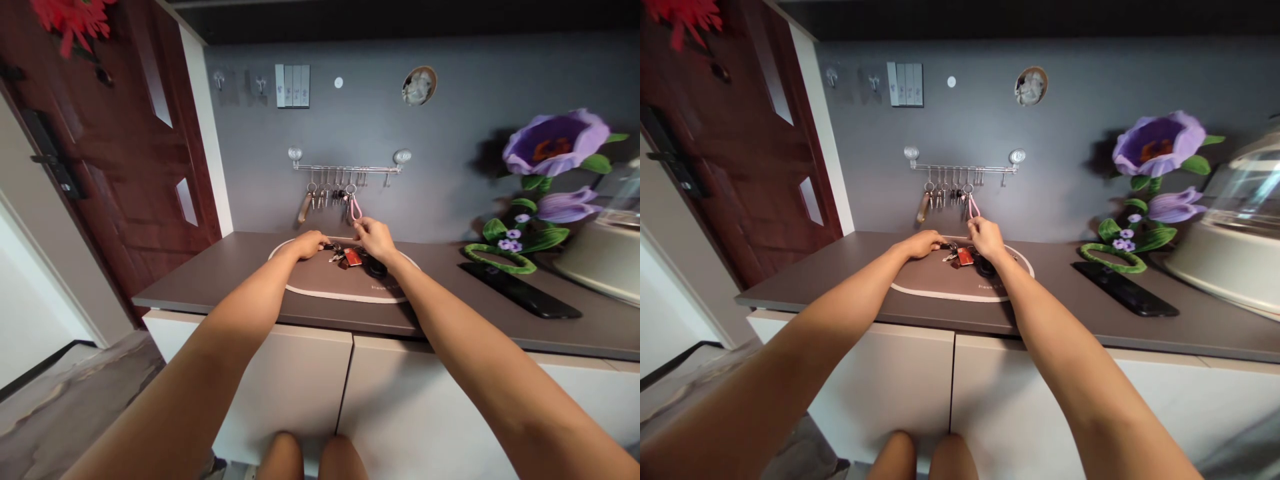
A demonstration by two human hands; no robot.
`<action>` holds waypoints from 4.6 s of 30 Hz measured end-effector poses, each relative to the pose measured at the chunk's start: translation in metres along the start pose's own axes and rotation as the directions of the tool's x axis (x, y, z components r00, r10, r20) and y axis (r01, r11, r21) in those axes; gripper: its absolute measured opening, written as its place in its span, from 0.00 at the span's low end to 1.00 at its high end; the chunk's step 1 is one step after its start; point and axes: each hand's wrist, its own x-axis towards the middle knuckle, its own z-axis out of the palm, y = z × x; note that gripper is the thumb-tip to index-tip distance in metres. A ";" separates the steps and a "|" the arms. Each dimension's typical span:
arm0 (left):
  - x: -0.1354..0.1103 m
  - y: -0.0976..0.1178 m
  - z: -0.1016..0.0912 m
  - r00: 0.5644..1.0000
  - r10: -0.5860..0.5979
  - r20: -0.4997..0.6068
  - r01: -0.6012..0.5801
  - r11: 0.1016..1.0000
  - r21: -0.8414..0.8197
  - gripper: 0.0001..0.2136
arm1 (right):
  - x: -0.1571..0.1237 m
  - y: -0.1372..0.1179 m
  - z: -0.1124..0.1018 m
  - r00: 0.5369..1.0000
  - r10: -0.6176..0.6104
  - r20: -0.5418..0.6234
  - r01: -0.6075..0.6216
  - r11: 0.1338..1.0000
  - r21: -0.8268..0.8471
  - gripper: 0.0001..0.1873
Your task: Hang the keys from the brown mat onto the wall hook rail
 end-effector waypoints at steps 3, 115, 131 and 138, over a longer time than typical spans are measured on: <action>0.000 -0.002 -0.002 0.999 -0.045 0.023 0.046 0.998 -0.035 0.12 | 0.000 0.000 0.000 1.000 -0.004 -0.002 0.004 1.000 -0.004 0.12; 0.007 0.042 -0.005 0.958 -0.086 -0.272 -0.099 0.794 -0.600 0.10 | 0.009 -0.005 0.000 0.987 0.093 -0.129 0.025 0.711 0.703 0.20; 0.010 0.041 0.005 0.839 -0.097 -0.536 -0.008 0.982 -0.190 0.12 | 0.042 -0.012 -0.014 0.961 0.250 -0.122 -0.076 0.657 0.750 0.19; 0.010 0.042 0.003 0.829 -0.079 -0.553 0.020 0.994 -0.111 0.13 | 0.069 -0.026 -0.017 0.927 0.360 -0.105 -0.158 0.628 0.762 0.13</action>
